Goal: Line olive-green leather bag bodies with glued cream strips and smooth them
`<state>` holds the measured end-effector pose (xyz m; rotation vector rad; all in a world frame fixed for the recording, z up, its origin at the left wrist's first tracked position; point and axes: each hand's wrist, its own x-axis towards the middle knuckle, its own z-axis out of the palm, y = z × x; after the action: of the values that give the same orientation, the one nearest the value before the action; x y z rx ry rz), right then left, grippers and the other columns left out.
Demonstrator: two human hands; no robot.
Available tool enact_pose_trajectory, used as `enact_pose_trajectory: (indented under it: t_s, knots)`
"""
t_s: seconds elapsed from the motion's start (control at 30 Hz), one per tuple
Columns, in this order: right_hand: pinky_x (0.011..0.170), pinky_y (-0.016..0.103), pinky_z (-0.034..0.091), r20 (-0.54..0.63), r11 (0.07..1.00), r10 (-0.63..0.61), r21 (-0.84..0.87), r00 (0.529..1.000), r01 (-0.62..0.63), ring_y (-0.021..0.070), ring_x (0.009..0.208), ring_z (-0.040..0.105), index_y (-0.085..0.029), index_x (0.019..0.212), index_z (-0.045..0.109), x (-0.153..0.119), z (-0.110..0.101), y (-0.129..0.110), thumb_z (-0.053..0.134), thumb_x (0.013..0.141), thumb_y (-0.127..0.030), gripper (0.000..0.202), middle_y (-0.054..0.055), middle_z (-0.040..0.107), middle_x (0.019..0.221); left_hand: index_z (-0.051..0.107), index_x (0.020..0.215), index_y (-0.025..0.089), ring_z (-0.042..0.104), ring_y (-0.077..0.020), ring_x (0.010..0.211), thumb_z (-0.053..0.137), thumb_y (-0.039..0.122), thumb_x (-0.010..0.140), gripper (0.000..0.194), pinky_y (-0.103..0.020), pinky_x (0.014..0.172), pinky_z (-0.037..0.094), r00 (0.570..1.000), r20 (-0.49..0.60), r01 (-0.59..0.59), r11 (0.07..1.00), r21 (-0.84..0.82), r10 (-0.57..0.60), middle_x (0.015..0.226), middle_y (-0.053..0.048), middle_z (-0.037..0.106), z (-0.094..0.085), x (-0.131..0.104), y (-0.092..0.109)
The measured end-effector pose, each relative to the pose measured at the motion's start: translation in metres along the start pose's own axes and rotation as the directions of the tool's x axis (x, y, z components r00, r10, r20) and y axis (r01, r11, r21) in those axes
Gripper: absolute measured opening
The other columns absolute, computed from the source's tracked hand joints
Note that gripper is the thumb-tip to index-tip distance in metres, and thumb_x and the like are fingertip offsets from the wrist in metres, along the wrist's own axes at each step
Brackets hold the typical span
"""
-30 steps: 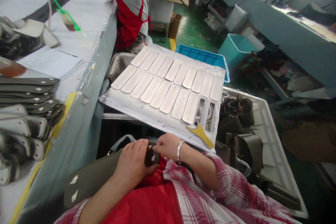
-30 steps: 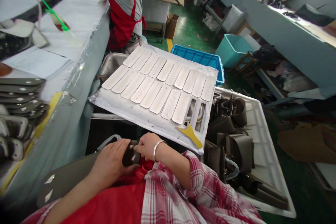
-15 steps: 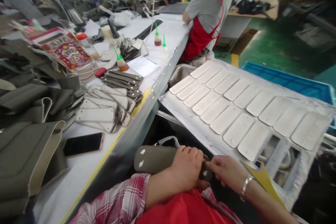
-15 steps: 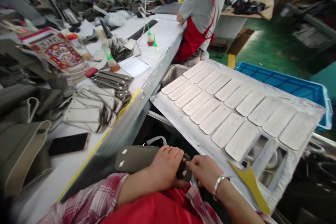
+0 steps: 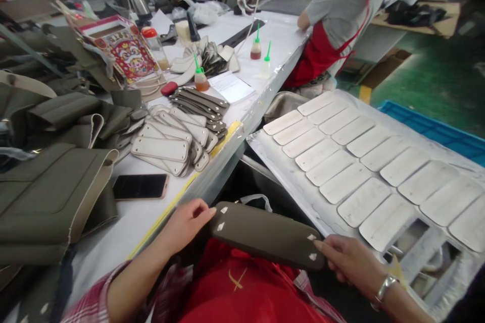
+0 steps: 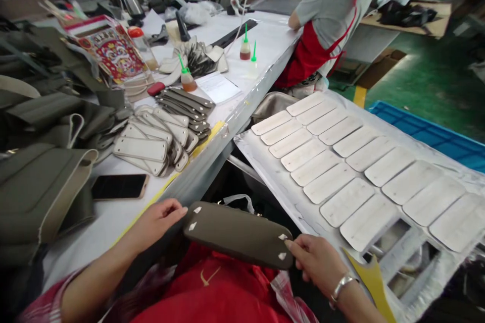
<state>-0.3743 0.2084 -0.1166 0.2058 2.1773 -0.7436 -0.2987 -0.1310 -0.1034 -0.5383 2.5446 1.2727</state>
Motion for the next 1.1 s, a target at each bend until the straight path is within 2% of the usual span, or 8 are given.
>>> enact_pose_trajectory:
  t_s: [0.17,0.33,0.47,0.53,0.67,0.73,0.87,1.1]
  knots:
    - [0.035,0.019,0.027,0.009,0.999,0.029,0.029,1.000,-0.030,0.0081,0.035,0.040,-0.020,0.056,0.044,-0.002,0.002,-0.002,0.044,0.069,-0.055,0.037,-0.003,0.044,0.042,0.049,0.063,0.016,0.043,-0.0120,0.056,0.049,0.053,0.076,0.039,-0.022,0.051,0.031,0.997,0.065,0.042,0.997,-0.071,-0.038,0.057,0.003,0.047,0.015,0.001,-0.007]
    - [0.036,0.020,0.026,0.013,0.998,0.034,0.054,0.999,-0.034,0.0088,0.036,0.042,-0.020,0.056,0.043,-0.001,0.003,-0.002,0.044,0.067,-0.057,0.038,-0.003,0.044,0.045,0.049,0.063,0.016,0.042,-0.0109,0.054,0.052,0.051,0.074,0.037,-0.021,0.051,0.031,0.995,0.081,0.073,0.986,-0.147,-0.061,0.057,0.003,0.048,0.016,0.001,-0.008]
    - [0.036,0.020,0.024,0.033,0.998,0.041,0.050,0.999,-0.042,0.0085,0.035,0.040,-0.020,0.056,0.042,0.000,0.002,-0.005,0.043,0.063,-0.060,0.040,-0.003,0.043,0.044,0.044,0.068,0.019,0.026,-0.0068,0.037,0.052,0.055,0.073,0.038,-0.019,0.038,0.017,0.943,0.243,0.309,0.868,-0.389,-0.227,0.044,0.009,0.033,0.018,0.000,-0.011]
    - [0.036,0.021,0.024,0.039,0.997,0.053,0.050,0.998,-0.054,0.0086,0.035,0.041,-0.020,0.055,0.042,0.000,0.001,-0.008,0.043,0.061,-0.061,0.041,-0.003,0.043,0.044,0.041,0.066,0.019,0.021,-0.0062,0.035,0.052,0.054,0.074,0.037,-0.018,0.037,0.014,0.930,0.267,0.349,0.840,-0.416,-0.254,0.041,0.010,0.028,0.020,0.001,-0.012]
    - [0.037,0.022,0.026,0.053,0.996,0.067,0.051,0.996,-0.070,0.0094,0.036,0.043,-0.021,0.056,0.043,0.002,0.000,-0.010,0.042,0.060,-0.061,0.040,-0.002,0.046,0.046,0.045,0.061,0.016,0.032,-0.0067,0.043,0.054,0.045,0.075,0.033,-0.019,0.044,0.024,0.980,0.123,0.188,0.937,-0.293,-0.158,0.047,0.007,0.037,0.020,0.005,-0.013]
    - [0.037,0.022,0.026,0.058,0.996,0.069,0.044,0.996,-0.072,0.0096,0.036,0.043,-0.021,0.056,0.043,0.004,0.000,-0.007,0.042,0.060,-0.063,0.041,-0.002,0.046,0.045,0.047,0.059,0.016,0.037,-0.0085,0.051,0.053,0.042,0.075,0.031,-0.019,0.049,0.028,0.988,0.106,0.131,0.962,-0.241,-0.109,0.053,0.005,0.043,0.018,0.007,-0.014]
    - [0.038,0.022,0.026,0.072,0.998,0.051,0.030,0.996,-0.053,0.0092,0.036,0.044,-0.021,0.057,0.043,0.007,0.001,0.002,0.043,0.062,-0.064,0.044,-0.002,0.047,0.046,0.048,0.060,0.016,0.041,-0.0109,0.057,0.052,0.040,0.075,0.029,-0.021,0.053,0.031,0.989,0.124,0.101,0.978,-0.185,-0.078,0.056,0.004,0.046,0.016,0.008,-0.014]
    - [0.037,0.020,0.023,0.083,0.997,0.040,0.066,0.996,-0.046,0.0073,0.034,0.042,-0.019,0.059,0.042,0.011,0.003,0.013,0.044,0.064,-0.065,0.046,-0.004,0.046,0.045,0.049,0.060,0.016,0.045,-0.0122,0.058,0.050,0.038,0.076,0.027,-0.022,0.054,0.032,0.996,0.071,0.059,0.997,-0.044,-0.056,0.058,0.003,0.050,0.019,0.010,-0.014]
